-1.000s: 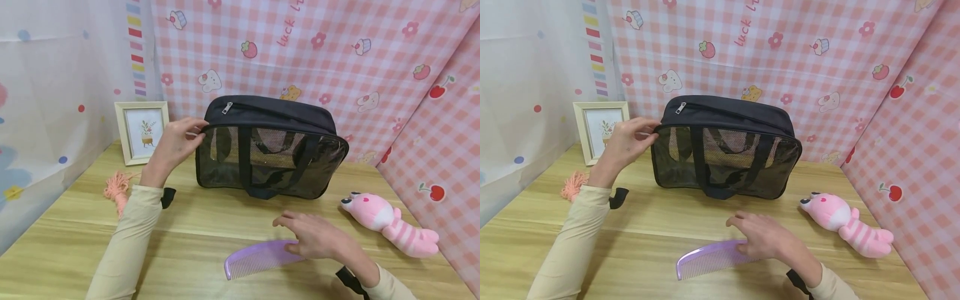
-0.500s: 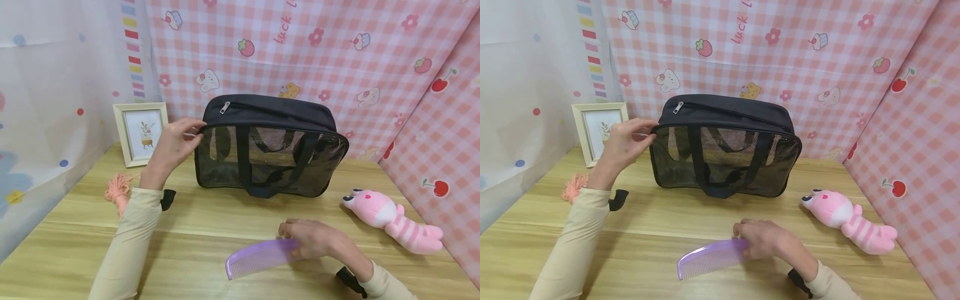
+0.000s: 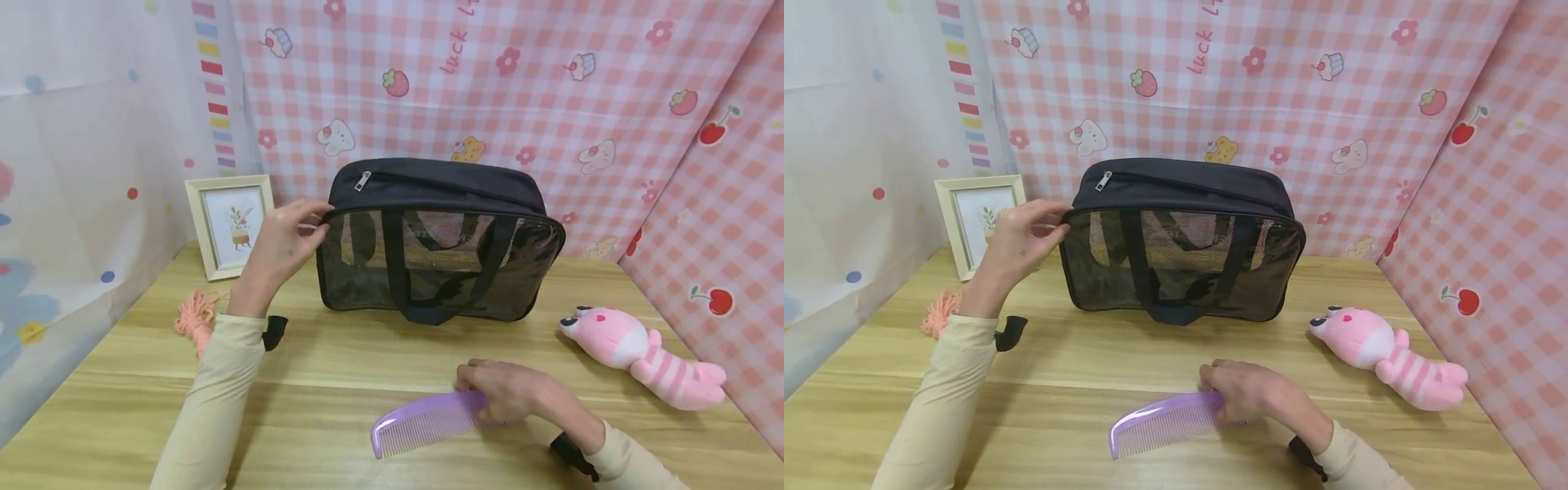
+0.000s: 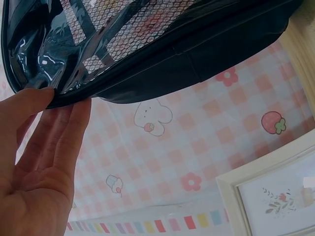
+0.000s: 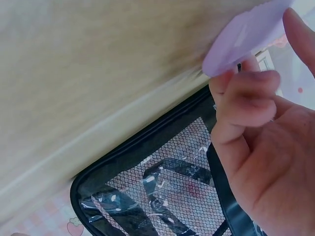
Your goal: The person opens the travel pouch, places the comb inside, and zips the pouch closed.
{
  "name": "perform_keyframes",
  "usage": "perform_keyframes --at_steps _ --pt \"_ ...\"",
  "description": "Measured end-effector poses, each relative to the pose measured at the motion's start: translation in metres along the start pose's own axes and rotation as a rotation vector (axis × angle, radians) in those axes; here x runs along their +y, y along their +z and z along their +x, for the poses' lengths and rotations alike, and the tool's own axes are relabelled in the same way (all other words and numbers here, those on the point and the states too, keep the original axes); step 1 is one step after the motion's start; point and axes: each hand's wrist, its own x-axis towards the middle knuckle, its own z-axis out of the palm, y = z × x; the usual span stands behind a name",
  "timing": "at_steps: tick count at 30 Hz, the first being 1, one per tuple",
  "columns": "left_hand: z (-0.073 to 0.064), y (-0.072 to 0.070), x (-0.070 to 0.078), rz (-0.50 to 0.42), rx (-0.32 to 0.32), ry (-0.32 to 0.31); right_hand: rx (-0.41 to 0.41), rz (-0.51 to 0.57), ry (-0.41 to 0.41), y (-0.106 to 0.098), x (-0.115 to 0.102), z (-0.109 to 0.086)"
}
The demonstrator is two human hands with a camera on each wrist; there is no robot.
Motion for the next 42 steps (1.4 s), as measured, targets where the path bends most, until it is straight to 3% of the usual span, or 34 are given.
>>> perform_keyframes --at_steps 5,14,23,28,35,42 --pt "-0.001 0.000 -0.001 0.005 0.000 -0.002 -0.030 0.011 0.032 -0.001 0.000 0.000" --pt "-0.003 -0.001 0.000 0.016 0.006 -0.011 0.019 0.001 -0.086 -0.009 0.005 -0.002" --pt "-0.001 0.001 0.001 0.007 0.017 0.004 0.070 0.033 -0.104 -0.016 0.009 -0.005" --pt "-0.001 0.001 0.001 0.004 0.017 0.000 0.120 0.082 -0.158 -0.019 0.011 -0.007" --pt "-0.001 0.002 0.001 0.008 0.016 -0.004 0.243 0.151 -0.301 -0.023 0.014 -0.010" --pt "-0.001 0.002 0.002 0.006 0.019 -0.001 0.362 0.179 -0.343 -0.033 0.014 -0.013"
